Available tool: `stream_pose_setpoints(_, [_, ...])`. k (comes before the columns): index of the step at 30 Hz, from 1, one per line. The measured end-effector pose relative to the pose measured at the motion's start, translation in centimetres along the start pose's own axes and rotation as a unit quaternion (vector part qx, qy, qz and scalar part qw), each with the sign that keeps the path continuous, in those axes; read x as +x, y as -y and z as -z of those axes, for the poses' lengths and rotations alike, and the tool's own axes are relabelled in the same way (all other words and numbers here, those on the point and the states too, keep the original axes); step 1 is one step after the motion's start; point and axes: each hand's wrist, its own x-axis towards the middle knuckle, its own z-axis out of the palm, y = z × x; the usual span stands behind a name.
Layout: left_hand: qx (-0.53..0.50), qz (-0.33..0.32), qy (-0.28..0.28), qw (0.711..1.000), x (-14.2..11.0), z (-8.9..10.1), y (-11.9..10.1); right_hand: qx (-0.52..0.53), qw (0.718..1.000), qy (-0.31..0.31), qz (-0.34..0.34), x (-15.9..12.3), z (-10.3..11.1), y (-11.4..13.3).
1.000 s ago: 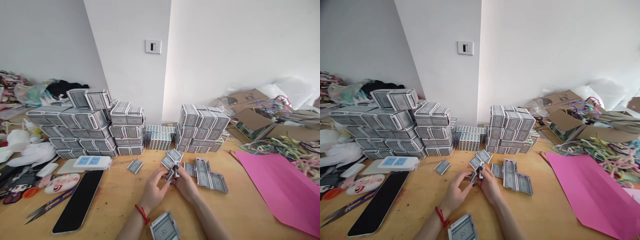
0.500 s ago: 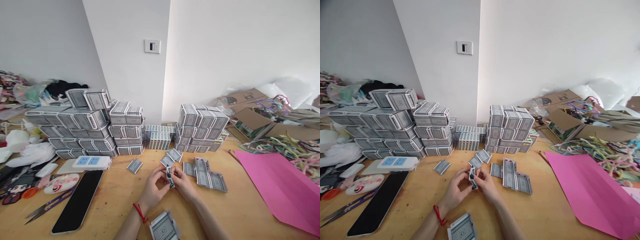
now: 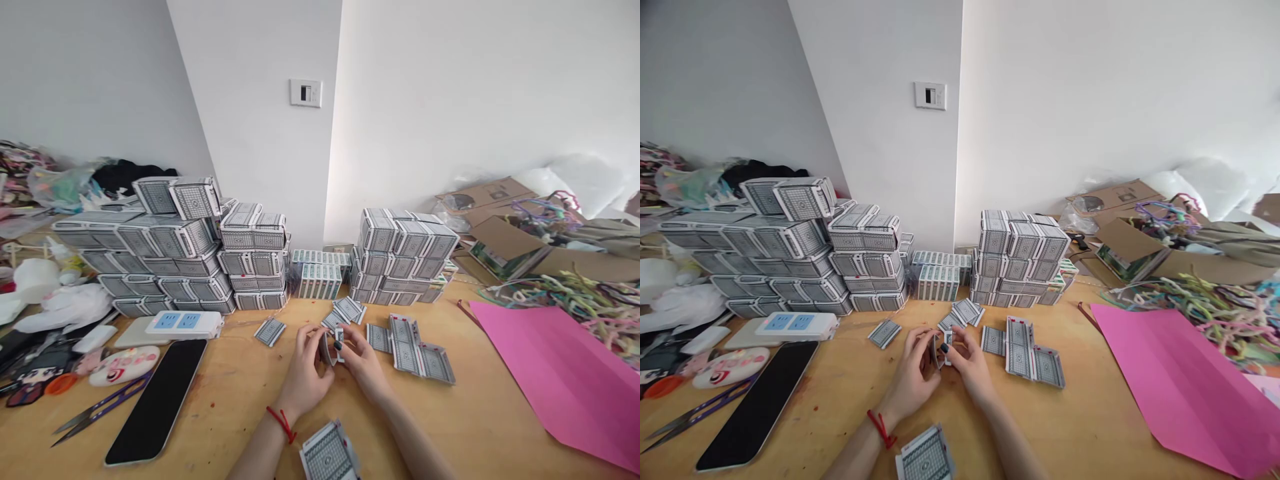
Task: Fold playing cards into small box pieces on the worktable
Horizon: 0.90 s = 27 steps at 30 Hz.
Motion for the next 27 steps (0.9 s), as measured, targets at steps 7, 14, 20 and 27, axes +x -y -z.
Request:
stream_pose_setpoints(7, [0.037,0.003,0.031,0.999,-0.2,-0.5,0.7,-0.025,1.000,0.005,0.010,-0.1,-0.4,0.3])
stream_pose_setpoints(14, [0.068,-0.027,0.027,0.997,-0.2,-0.4,1.3,-0.034,0.999,-0.002,0.019,0.1,-0.5,-0.2])
stream_pose_setpoints(20, [0.097,-0.044,0.000,0.994,-0.1,-0.4,1.3,-0.048,0.999,-0.013,0.019,0.1,-0.6,-0.1])
stream_pose_setpoints(27, [0.110,-0.043,-0.005,0.993,-0.1,-0.6,1.4,-0.068,0.997,-0.004,0.026,0.1,-0.7,-0.4])
